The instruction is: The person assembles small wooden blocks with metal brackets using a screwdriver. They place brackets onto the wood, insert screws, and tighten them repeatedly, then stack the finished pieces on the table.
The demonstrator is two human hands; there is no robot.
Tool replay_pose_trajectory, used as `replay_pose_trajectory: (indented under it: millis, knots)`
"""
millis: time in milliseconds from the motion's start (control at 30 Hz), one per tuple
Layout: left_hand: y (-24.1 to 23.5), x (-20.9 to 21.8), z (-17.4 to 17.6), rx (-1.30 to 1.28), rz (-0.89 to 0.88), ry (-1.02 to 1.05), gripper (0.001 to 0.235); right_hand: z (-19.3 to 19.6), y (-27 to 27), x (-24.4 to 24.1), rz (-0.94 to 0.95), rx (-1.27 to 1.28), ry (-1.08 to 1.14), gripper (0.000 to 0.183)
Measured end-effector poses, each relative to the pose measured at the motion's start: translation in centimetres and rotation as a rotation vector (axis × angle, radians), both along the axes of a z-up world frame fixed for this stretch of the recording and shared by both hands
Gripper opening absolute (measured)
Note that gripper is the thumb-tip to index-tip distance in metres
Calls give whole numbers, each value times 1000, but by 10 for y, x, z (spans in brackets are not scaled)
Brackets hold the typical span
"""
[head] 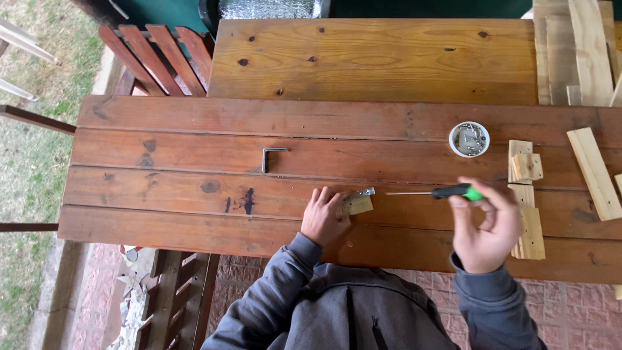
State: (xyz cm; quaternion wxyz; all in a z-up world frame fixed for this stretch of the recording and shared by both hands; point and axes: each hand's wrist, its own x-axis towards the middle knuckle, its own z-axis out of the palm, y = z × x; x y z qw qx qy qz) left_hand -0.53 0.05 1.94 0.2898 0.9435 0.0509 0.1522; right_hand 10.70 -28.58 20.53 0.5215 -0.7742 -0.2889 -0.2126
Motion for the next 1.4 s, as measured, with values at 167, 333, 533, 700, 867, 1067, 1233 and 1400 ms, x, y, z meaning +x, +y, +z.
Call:
replay_pose_trajectory:
  millis: [167, 333, 533, 700, 867, 1067, 1233, 1400]
  knots:
    - [18, 7, 0, -37, -105, -67, 72, -35, -44, 1, -143, -72, 59, 32]
    - [25, 9, -4, -99, -130, -17, 78, -72, -57, -10, -184, -141, 136, 27]
    - [21, 20, -10, -105, -64, -11, 79, -136, -72, 1, -245, -298, 99, 27]
    - [19, 20, -12, -101, -72, -13, 81, -161, -65, -2, -241, -526, 171, 36]
    - [24, 23, -13, -113, -93, -21, 86, -178, -71, 1, -214, -690, 319, 38]
    - [19, 25, -21, -83, -80, -38, 86, -139, -84, 31, -189, -753, 331, 25]
    - [19, 25, -21, -57, -81, -92, 86, -190, -189, 132, -662, -839, -22, 20]
    - [19, 25, -6, -56, -109, -87, 81, -184, -216, 178, -671, -873, 27, 31]
